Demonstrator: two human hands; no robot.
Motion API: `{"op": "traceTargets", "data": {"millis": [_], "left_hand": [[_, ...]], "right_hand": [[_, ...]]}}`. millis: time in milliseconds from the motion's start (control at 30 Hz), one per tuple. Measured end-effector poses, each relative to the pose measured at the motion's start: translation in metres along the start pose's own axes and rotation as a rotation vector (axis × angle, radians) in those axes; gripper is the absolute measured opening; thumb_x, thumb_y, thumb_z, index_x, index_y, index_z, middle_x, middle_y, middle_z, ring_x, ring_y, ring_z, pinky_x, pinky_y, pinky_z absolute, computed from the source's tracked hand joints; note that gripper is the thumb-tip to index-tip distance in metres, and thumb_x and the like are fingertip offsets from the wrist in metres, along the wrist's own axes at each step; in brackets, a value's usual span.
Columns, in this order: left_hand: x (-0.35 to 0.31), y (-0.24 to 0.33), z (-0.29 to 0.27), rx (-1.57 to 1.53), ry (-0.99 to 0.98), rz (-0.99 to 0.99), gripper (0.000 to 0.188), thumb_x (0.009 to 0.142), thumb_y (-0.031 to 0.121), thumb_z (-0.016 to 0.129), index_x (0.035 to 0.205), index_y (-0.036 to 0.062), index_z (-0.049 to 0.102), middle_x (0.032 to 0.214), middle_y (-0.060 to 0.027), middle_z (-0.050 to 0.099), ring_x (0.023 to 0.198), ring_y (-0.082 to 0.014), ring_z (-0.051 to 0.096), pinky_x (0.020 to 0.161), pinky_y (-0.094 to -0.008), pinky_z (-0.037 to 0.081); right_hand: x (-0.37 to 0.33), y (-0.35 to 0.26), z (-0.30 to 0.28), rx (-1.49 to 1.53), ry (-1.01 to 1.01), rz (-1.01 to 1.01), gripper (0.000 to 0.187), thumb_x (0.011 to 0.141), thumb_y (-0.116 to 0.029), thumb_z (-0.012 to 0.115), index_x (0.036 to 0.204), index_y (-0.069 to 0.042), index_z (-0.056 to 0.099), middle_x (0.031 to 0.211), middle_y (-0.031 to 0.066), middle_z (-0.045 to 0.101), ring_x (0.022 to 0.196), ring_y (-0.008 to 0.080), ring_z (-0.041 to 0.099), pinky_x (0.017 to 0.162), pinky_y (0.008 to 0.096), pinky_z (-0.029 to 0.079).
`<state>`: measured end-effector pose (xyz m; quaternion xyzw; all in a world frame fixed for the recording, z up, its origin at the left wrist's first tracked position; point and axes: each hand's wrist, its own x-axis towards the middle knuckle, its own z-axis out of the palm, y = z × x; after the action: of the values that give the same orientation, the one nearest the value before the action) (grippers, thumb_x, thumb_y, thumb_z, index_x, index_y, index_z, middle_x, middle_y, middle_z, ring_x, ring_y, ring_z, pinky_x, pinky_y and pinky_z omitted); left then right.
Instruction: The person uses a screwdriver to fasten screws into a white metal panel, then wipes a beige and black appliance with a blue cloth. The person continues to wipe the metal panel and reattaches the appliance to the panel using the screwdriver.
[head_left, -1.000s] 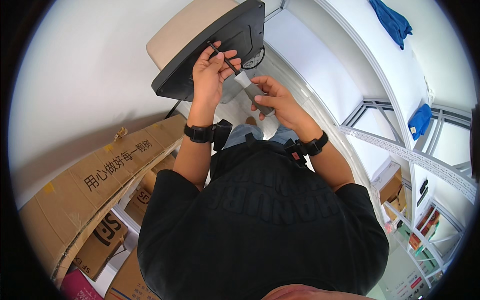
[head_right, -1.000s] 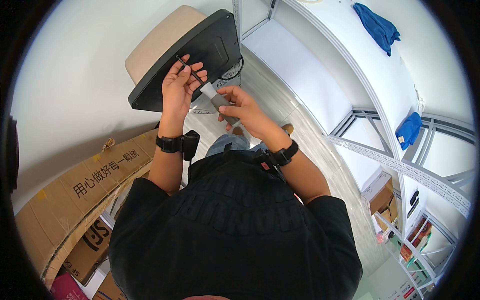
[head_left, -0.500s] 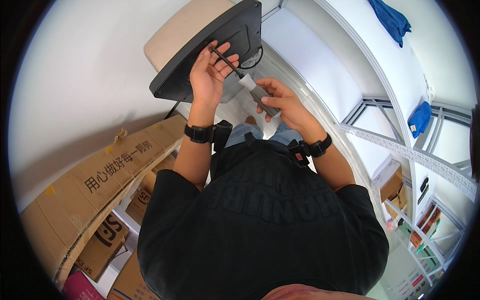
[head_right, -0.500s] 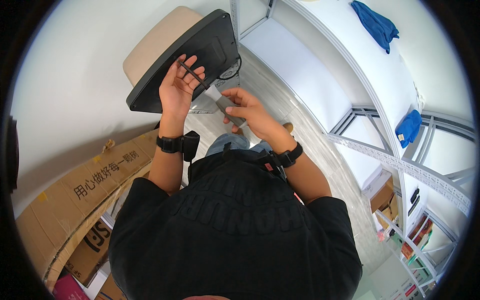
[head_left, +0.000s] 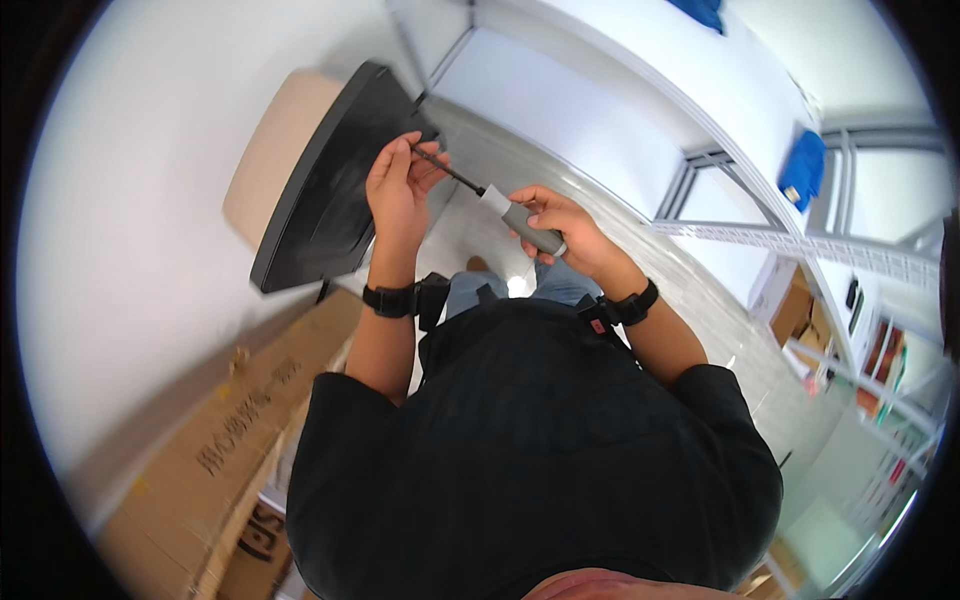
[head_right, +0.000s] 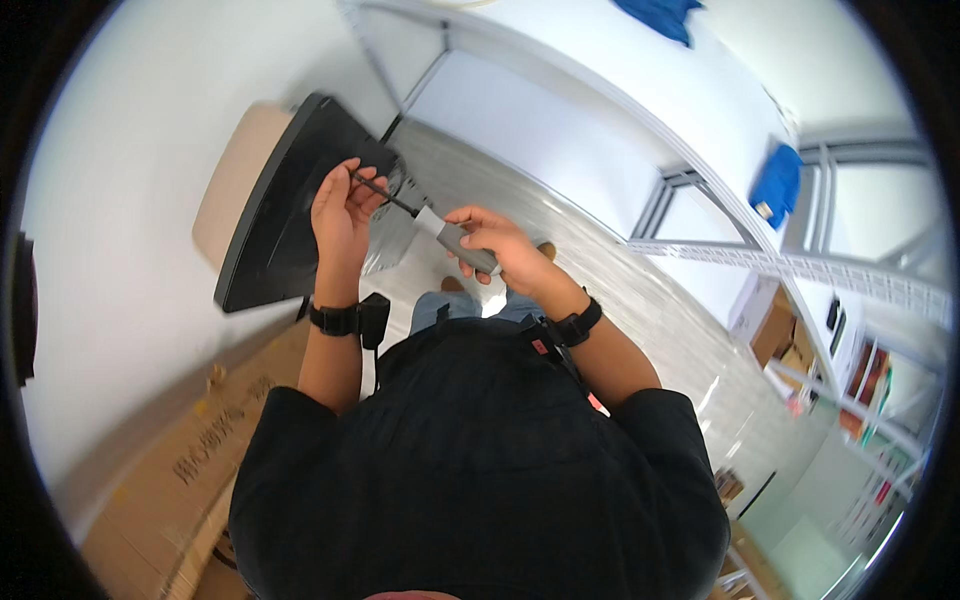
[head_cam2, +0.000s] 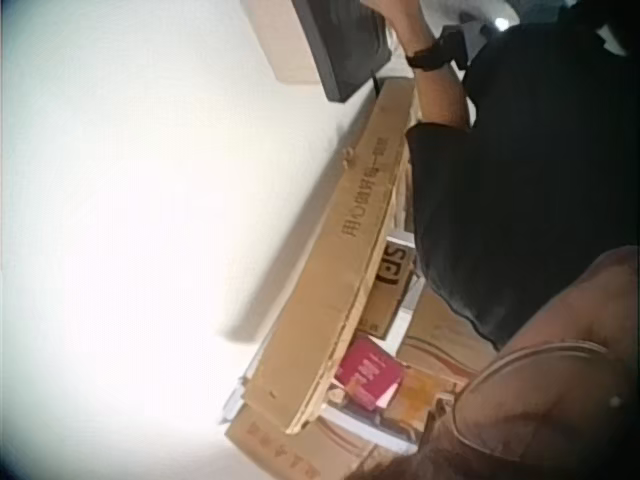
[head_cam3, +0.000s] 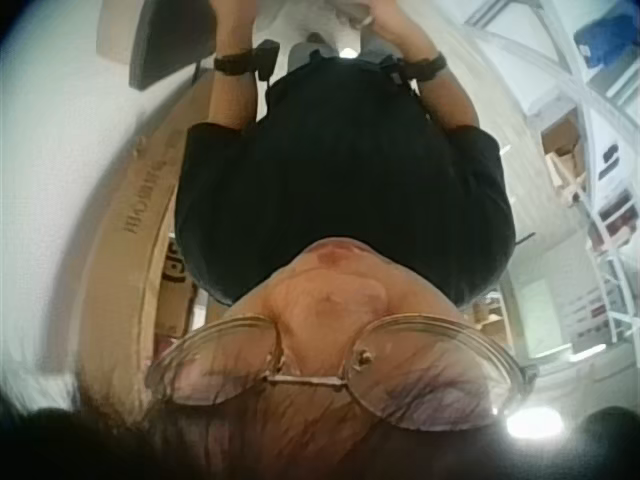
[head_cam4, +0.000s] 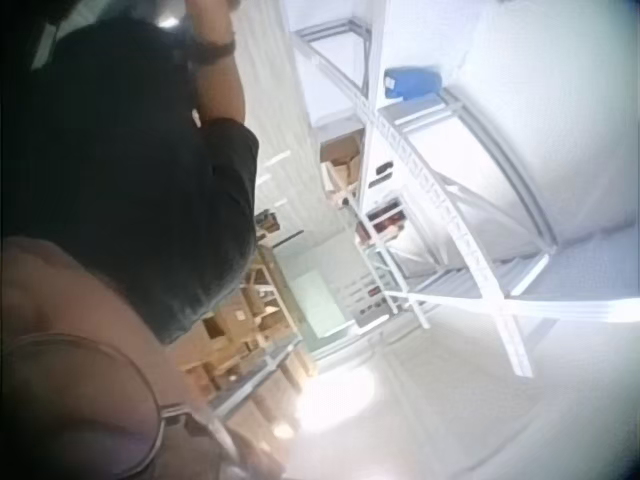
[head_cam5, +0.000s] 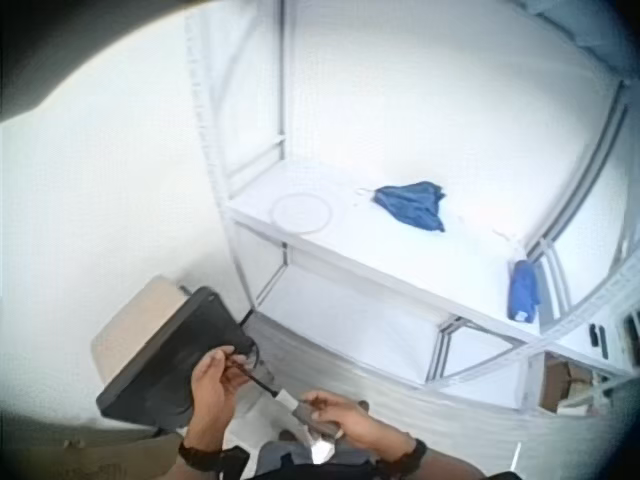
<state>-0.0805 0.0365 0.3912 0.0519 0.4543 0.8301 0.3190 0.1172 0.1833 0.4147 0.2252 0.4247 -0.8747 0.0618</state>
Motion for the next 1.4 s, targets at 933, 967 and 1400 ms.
{"op": "traceTargets", "data": {"millis": [933,967,1400], "left_hand": [[0.228,-0.257,0.417,1.318,-0.478,0.279,0.017,0.086,0.019,0.069,0.097,0.0077,0.076,0.086,-0.0057,0.072,0.073,-0.0143,0.064,0.072,-0.0273,0.050],[0.232,-0.261,0.416,1.336,-0.477,0.300,0.018,0.086,0.020,0.069,0.097,0.0082,0.076,0.085,-0.0061,0.072,0.073,-0.0149,0.064,0.072,-0.0274,0.050],[0.242,-0.273,0.419,1.413,-0.460,0.355,0.022,0.083,0.020,0.070,0.103,0.0133,0.075,0.083,-0.0061,0.070,0.074,-0.0177,0.063,0.071,-0.0293,0.050]], "right_hand": [[-0.102,-0.159,-0.324,0.417,0.533,-0.491,0.041,0.086,-0.019,0.054,0.123,-0.002,0.045,0.087,0.0124,0.062,0.059,0.0147,0.056,0.043,0.0243,0.039],[-0.101,-0.160,-0.326,0.420,0.542,-0.488,0.041,0.086,-0.018,0.054,0.123,-0.002,0.045,0.087,0.0124,0.062,0.059,0.0146,0.056,0.043,0.0243,0.039],[-0.090,-0.171,-0.336,0.427,0.528,-0.437,0.039,0.088,-0.016,0.051,0.124,-0.003,0.045,0.087,0.0123,0.061,0.060,0.0146,0.054,0.045,0.0251,0.038]]}}
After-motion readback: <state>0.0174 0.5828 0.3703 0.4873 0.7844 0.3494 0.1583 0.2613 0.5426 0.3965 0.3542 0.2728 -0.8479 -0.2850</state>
